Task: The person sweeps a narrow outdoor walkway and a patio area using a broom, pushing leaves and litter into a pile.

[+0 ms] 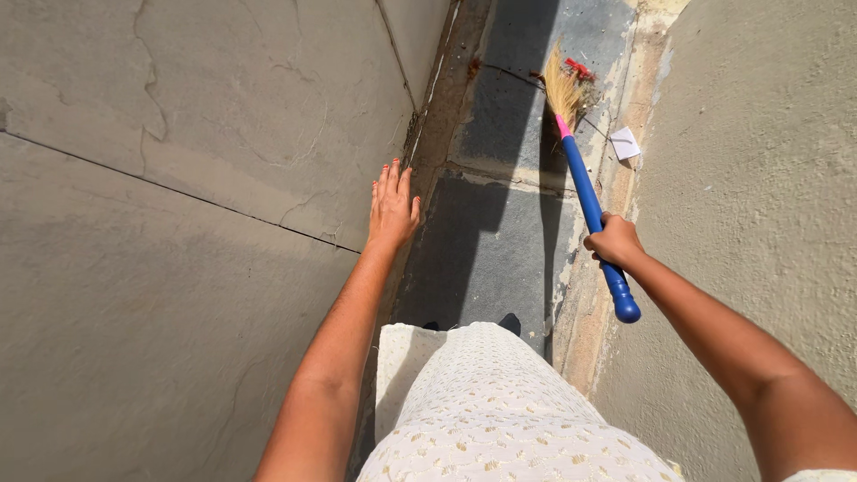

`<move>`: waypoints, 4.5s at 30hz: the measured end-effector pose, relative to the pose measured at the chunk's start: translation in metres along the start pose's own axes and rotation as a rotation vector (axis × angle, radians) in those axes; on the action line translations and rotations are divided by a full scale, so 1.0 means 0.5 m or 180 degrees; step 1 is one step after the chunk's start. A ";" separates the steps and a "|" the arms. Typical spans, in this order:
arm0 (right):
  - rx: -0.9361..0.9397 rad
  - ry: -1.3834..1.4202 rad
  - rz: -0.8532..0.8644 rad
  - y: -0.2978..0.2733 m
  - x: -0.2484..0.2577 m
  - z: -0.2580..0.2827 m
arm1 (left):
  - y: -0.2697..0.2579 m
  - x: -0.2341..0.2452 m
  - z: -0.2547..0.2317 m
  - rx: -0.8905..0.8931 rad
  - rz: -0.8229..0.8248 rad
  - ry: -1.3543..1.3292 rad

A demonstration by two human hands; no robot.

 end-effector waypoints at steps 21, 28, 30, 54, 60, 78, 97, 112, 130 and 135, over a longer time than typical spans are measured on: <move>-0.0365 0.0854 0.0819 0.213 -0.186 0.120 | 0.182 -0.014 0.031 -0.0173 0.0101 -0.0070; -0.0284 0.0525 -0.0007 0.322 -0.130 0.266 | 0.299 -0.050 0.113 -0.0307 0.0264 0.0011; -0.0208 0.0673 -0.0188 0.314 -0.150 0.315 | 0.323 -0.059 0.133 -0.0360 0.0283 -0.0045; -0.0588 0.1590 -0.0023 0.376 -0.252 0.446 | 0.401 -0.128 0.178 -0.0761 0.0418 0.0012; -0.1105 0.3318 0.0072 0.322 -0.269 0.490 | 0.407 -0.135 0.148 -0.0645 0.0393 -0.0097; -0.2687 0.6076 -0.0317 0.067 -0.437 0.720 | 0.332 -0.101 0.159 -0.0675 0.0083 -0.0081; -0.1879 0.5562 0.0846 0.488 -0.372 0.507 | 0.358 -0.109 0.218 -0.0567 0.0565 0.0004; -0.3025 0.4844 -0.1117 0.260 -0.514 0.420 | 0.414 -0.167 0.108 -0.0752 0.0758 -0.0180; -0.2132 0.4268 -0.0617 0.352 -0.413 0.344 | 0.451 -0.214 0.104 -0.0894 0.0754 -0.0260; -0.2367 0.5050 -0.0845 0.258 -0.377 0.444 | 0.463 -0.244 0.101 -0.0991 0.0624 -0.0298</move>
Point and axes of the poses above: each hand's wrist, its own y-axis towards the middle knuckle, its own x-axis out of the back of the hand, z = x × y, the point moved 5 cm from there along y, towards the middle knuckle, and after that the axes turned 12 degrees about -z, right-handed, at the moved point
